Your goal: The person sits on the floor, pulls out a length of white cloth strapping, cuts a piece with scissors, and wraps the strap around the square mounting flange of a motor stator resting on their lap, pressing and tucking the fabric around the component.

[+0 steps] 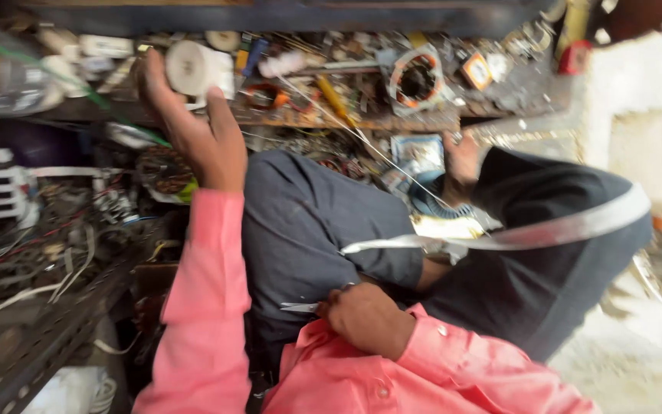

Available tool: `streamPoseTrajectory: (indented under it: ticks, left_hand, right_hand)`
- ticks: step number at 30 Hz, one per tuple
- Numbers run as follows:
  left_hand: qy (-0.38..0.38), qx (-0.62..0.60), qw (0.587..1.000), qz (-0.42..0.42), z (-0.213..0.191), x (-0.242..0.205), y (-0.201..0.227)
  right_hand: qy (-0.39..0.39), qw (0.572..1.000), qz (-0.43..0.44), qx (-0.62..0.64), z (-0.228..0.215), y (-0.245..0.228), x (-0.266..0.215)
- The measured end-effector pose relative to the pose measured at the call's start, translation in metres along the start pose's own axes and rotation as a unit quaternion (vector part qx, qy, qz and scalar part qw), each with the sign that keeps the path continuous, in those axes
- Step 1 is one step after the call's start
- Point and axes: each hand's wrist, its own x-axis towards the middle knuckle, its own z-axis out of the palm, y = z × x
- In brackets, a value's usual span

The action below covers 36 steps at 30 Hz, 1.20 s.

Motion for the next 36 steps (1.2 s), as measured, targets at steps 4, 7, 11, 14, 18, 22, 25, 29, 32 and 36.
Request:
streamPoseTrajectory:
  ticks: [4, 7, 11, 14, 18, 22, 25, 29, 32, 36]
  left_hand:
    - [-0.395, -0.152, 0.899, -0.108, -0.005, -0.053, 0.091]
    - [-0.432, -0.112, 0.840, 0.308, 0.001, -0.111, 0.088]
    - [-0.392, 0.021, 0.877, 0.278, -0.003, -0.144, 0.091]
    - [-0.373, 0.017, 0.881, 0.289, -0.023, -0.130, 0.101]
    - [-0.408, -0.119, 0.881, 0.208, -0.060, -0.091, 0.113]
    - [-0.388, -0.104, 0.894, 0.199, -0.079, -0.082, 0.123]
    - [-0.377, -0.097, 0.899, 0.200, -0.086, -0.071, 0.130]
    - [-0.338, -0.068, 0.919, 0.191, -0.109, -0.060, 0.134]
    - [-0.307, -0.041, 0.932, 0.186, -0.127, -0.050, 0.139]
    - [-0.289, -0.010, 0.941, 0.177, -0.139, -0.038, 0.141]
  right_hand:
    - [0.029, 0.999, -0.023, -0.019, -0.016, -0.014, -0.009]
    - [0.113, 0.990, -0.078, 0.016, -0.037, -0.005, -0.021]
    - [0.148, 0.984, -0.018, 0.097, -0.072, 0.012, -0.042]
    - [0.265, 0.959, 0.078, 0.064, -0.103, 0.014, -0.044]
    - [0.282, 0.937, 0.144, 0.149, -0.070, 0.045, -0.091]
    - [0.270, 0.898, 0.277, 0.209, -0.123, 0.054, -0.187]
    - [0.325, 0.845, 0.272, 0.327, -0.163, 0.057, -0.240]
    - [0.426, 0.803, 0.218, 0.355, -0.181, 0.038, -0.230]
    - [0.449, 0.821, 0.225, 0.271, -0.193, 0.045, -0.195]
    - [0.373, 0.873, 0.131, 0.286, -0.190, 0.050, -0.116]
